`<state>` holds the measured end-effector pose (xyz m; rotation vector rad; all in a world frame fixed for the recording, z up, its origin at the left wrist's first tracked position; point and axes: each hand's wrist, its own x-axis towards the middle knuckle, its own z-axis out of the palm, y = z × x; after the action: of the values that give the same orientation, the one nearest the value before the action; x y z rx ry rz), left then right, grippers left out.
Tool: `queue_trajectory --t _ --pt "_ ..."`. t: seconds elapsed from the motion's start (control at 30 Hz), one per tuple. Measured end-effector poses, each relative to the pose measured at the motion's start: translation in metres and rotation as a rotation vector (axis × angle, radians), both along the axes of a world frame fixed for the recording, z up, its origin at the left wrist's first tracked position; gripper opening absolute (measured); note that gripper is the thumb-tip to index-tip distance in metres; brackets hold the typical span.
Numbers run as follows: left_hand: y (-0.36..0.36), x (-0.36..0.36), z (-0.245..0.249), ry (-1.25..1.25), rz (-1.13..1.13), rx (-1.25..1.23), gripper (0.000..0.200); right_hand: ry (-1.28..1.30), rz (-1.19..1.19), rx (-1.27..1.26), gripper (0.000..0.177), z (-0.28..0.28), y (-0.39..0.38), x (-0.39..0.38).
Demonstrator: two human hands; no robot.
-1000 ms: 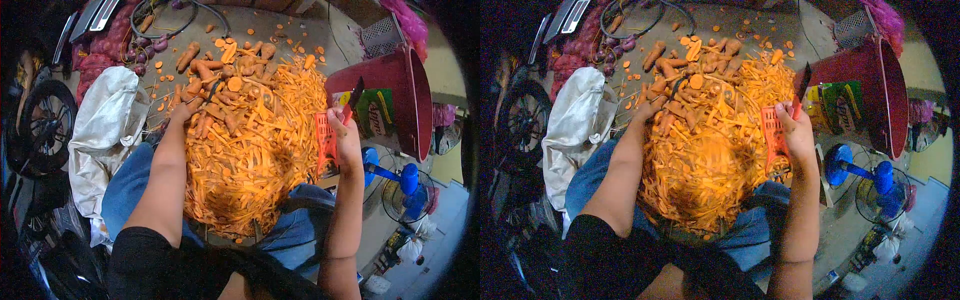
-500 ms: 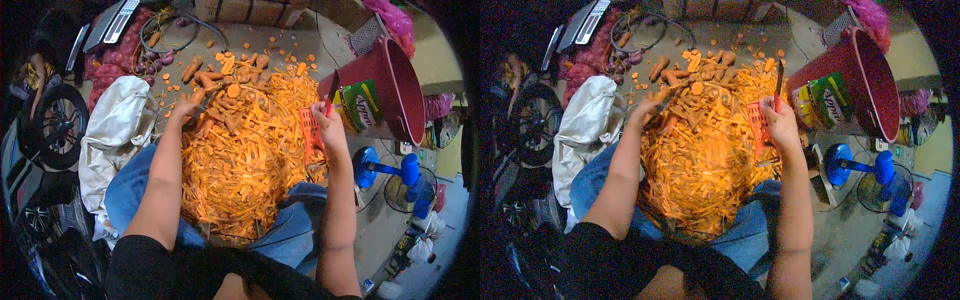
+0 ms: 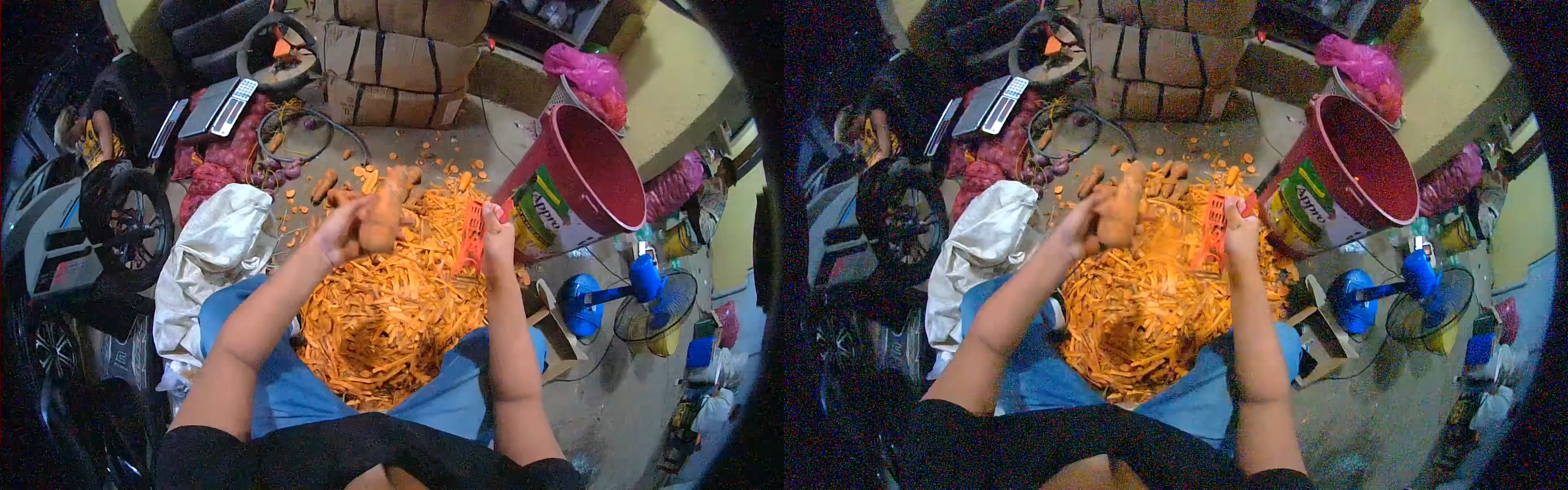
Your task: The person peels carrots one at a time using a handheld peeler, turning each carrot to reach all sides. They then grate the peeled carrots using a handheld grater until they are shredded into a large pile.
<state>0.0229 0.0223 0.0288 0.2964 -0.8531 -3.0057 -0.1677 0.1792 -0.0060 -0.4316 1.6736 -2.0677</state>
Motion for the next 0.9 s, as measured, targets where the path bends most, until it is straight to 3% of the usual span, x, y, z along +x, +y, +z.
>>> queue_trajectory --t 0.03,0.07,0.13,0.17,0.27,0.3,0.33,0.4,0.47,0.53,0.57,0.7,0.9 --pt "0.016 0.007 0.007 -0.061 0.02 0.041 0.039 -0.197 0.038 -0.116 0.017 0.028 0.004 0.021" --pt "0.032 0.015 0.009 -0.058 0.018 0.041 0.039 -0.194 0.036 -0.116 0.017 0.026 0.009 0.024" --pt "0.059 0.033 0.009 -0.131 0.051 -0.116 0.038 -0.429 0.057 -0.207 0.017 0.023 0.017 0.032" --pt "0.064 0.041 0.0 -0.274 0.036 -0.156 0.039 -0.521 0.074 -0.151 0.018 0.022 0.024 0.038" --pt "0.079 0.052 -0.013 -0.401 -0.034 -0.179 0.034 -0.545 -0.057 -0.21 0.017 0.006 0.026 0.058" --pt "0.077 0.048 -0.02 -0.354 -0.056 -0.004 0.042 -0.558 -0.006 -0.15 0.017 0.007 0.031 0.062" --pt "0.08 0.049 -0.027 -0.352 -0.06 -0.002 0.042 -0.556 -0.01 -0.148 0.017 0.008 0.031 0.068" --pt "0.087 0.048 -0.032 -0.299 0.052 0.149 0.042 -0.489 0.012 -0.195 0.017 0.01 0.029 0.078" --pt "0.087 0.044 -0.043 -0.308 0.053 0.113 0.044 -0.446 -0.013 -0.157 0.018 -0.017 0.026 0.073" --pt "0.083 0.034 -0.071 -0.32 0.091 0.128 0.042 -0.256 -0.029 0.0 0.019 -0.041 0.023 0.068" --pt "0.082 0.033 -0.072 -0.307 0.087 0.112 0.038 -0.027 -0.15 0.067 0.027 -0.068 0.016 0.058" --pt "0.089 0.023 -0.057 -0.448 0.185 0.14 0.036 0.083 -0.261 0.383 0.038 -0.046 0.009 0.062" --pt "0.086 0.007 -0.084 -0.472 0.25 0.11 0.042 0.116 -0.13 0.276 0.029 -0.014 -0.007 0.094"
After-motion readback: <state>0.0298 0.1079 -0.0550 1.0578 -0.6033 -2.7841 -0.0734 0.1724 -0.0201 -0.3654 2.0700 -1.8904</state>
